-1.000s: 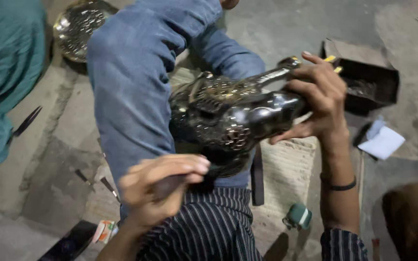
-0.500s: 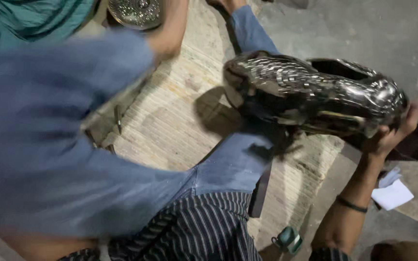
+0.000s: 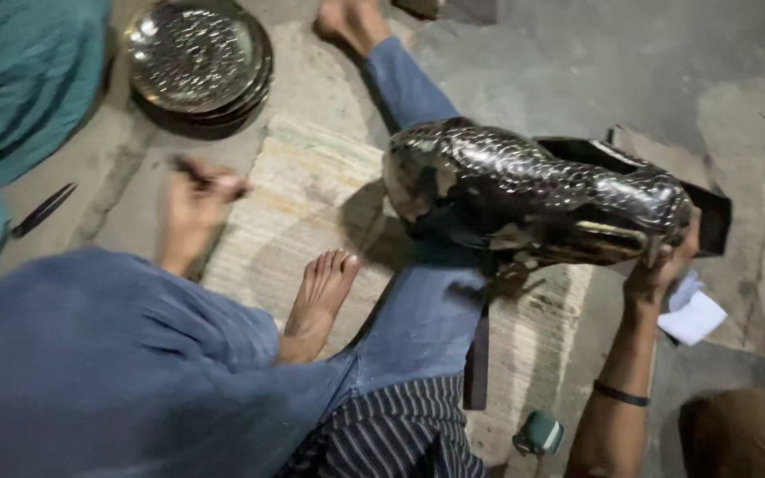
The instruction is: The person sits on the floor and uses a hammer and chisel to emboss decorative patterns on a polished metal elephant figurine. They repeatedly reposition the figurine to access different areas, striking the chisel to create textured details on the surface.
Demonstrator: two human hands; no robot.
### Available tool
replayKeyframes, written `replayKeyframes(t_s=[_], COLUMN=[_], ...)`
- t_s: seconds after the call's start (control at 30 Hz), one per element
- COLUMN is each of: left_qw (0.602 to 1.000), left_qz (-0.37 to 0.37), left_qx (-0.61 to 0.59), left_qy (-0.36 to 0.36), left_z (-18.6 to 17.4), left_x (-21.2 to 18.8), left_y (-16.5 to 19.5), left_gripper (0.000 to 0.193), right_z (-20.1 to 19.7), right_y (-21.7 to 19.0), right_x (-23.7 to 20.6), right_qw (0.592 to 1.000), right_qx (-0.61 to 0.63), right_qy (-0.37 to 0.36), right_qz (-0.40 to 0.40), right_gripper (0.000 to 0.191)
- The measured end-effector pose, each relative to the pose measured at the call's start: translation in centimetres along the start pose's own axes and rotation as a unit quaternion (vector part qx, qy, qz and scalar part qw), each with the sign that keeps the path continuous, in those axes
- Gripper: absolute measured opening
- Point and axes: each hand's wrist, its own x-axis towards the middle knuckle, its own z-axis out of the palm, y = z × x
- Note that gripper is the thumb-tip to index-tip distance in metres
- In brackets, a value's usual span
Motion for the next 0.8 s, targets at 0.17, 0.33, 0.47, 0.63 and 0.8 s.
replayKeyframes(t_s=[0.17, 0.33, 0.47, 0.63, 0.8], left_qw=[0.973, 0.948, 0.941, 0.948, 0.95], left_qz=[-0.006, -0.013, -0.019, -0.015, -0.007], left_qx=[0.153, 0.171, 0.142, 0.16, 0.201], left_qy=[-0.174, -0.268, -0.305, -0.276, -0.238], left_z=[7.8, 11.4, 13.2, 14.1, 14.8], left_x=[4.3, 7.4, 8.6, 9.2, 9.3], left_y=[-0.3, 1.4, 1.1, 0.0, 0.6], left_gripper=[0.028, 0.049, 0.042, 0.023, 0.018], right_z=[0.3, 0.5, 0.6, 0.4, 0.4], right_y=[-1.4, -2.3, -2.1, -1.5, -1.0], right_x=[-0.6, -0.6, 0.0, 0.4, 1.6], right_qw=[0.981, 0.954, 0.972, 0.967, 0.989], right_qx=[-0.191, -0.296, -0.234, -0.252, -0.129], right_qy=[0.036, 0.027, 0.013, 0.013, 0.022], right_qz=[0.018, 0.024, 0.007, 0.038, 0.075], right_gripper=[0.096, 0.105, 0.105, 0.105, 0.101])
